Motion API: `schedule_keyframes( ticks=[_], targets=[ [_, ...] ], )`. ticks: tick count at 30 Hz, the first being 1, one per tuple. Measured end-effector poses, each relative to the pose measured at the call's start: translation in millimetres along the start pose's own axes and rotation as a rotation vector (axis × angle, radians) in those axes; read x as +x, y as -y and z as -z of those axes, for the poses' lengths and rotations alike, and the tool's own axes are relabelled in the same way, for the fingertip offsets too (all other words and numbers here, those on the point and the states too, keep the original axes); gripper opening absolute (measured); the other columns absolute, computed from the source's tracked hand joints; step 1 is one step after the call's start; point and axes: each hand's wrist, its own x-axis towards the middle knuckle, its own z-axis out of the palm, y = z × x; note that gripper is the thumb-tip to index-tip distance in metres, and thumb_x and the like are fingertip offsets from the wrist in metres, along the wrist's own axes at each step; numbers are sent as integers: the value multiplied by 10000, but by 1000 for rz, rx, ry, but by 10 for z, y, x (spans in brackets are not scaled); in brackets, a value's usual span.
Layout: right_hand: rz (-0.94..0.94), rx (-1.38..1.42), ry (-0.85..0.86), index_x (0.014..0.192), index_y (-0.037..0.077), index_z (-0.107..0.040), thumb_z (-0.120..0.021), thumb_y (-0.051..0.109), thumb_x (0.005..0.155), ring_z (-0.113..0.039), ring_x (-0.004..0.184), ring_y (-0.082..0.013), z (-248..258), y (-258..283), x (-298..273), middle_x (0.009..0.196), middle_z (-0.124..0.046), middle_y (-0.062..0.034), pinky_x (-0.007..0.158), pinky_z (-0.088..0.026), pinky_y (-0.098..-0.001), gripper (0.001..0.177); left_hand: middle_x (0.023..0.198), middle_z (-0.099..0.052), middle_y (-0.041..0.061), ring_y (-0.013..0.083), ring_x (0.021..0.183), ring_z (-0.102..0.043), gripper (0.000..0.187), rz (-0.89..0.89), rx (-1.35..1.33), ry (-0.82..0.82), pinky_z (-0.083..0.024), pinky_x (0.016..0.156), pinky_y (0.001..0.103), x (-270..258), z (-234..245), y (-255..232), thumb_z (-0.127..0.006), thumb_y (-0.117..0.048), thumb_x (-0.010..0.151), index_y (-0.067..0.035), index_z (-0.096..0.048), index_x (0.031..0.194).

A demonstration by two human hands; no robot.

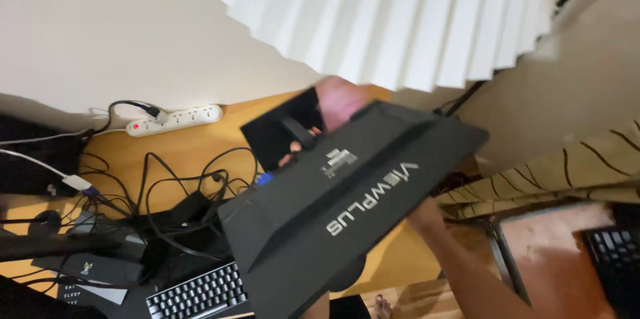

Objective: The person cleans a desk with a duster, then untangles and organizes multiple cables behind a monitor and power strip. They handle a power adapter and several cords, separating and arranging them on the desk.

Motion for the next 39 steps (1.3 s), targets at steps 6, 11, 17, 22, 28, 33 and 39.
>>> schedule_keyframes(
  ticks=[6, 11, 17, 22, 28, 33, 39],
  targets=[
    [-115, 235, 127, 1283, -8, -573, -500, 376, 1063, -638, 1110, -371, -266, 286, 270, 1192, -663, -215, 927, -518, -467, 449, 1465, -578, 114, 360, 1465, -420, 499, 56, 43, -116, -148, 1272, 577, 25, 110, -203, -473, -483, 1045, -123, -624, 1357],
    [-226, 433, 106, 1286, 2, -575, -501, 375, 1056, -642, 1099, -358, -317, 257, 338, 1185, -666, -201, 922, -522, -463, 445, 1473, -564, 123, 377, 1457, -417, 531, 123, 88, -231, -158, 1254, 594, -77, 127, -411, -461, -506, 1033, -124, -609, 1370],
    [-289, 633, 114, 1290, 14, -578, -502, 375, 1049, -648, 1086, -342, -267, 275, 208, 1177, -670, -184, 917, -527, -458, 441, 1482, -547, 133, 398, 1447, -413, 569, 189, 122, -329, -171, 1233, 614, -30, 47, -505, -447, -535, 1019, -125, -591, 1385],
    [-326, 737, 104, 1294, 24, -580, -503, 375, 1043, -653, 1075, -329, -169, 340, 107, 1171, -674, -171, 912, -530, -455, 438, 1490, -533, 141, 415, 1439, -410, 600, 228, 146, -405, -182, 1216, 630, -93, 19, -520, -435, -559, 1007, -126, -576, 1398],
    [-345, 815, 91, 1298, 36, -582, -504, 374, 1036, -659, 1062, -313, -171, 685, 182, 1163, -678, -154, 906, -535, -450, 435, 1499, -516, 151, 436, 1429, -407, 639, 271, 168, -502, -194, 1194, 650, -72, 0, -644, -421, -587, 992, -127, -558, 1413],
    [-375, 892, 69, 1301, 46, -585, -505, 374, 1029, -664, 1051, -300, -273, 727, 308, 1156, -682, -140, 902, -538, -447, 433, 1507, -502, 160, 453, 1421, -404, 671, 305, 170, -584, -205, 1177, 667, -188, 32, -726, -409, -611, 980, -128, -543, 1426],
    [-425, 1016, 34, 1305, 58, -587, -506, 373, 1022, -670, 1038, -284, -312, 621, 343, 1149, -686, -124, 896, -543, -442, 431, 1517, -486, 170, 474, 1411, -400, 710, 322, 121, -587, -217, 1156, 687, -390, -67, -708, -394, -640, 966, -128, -524, 1442]
  ],
)
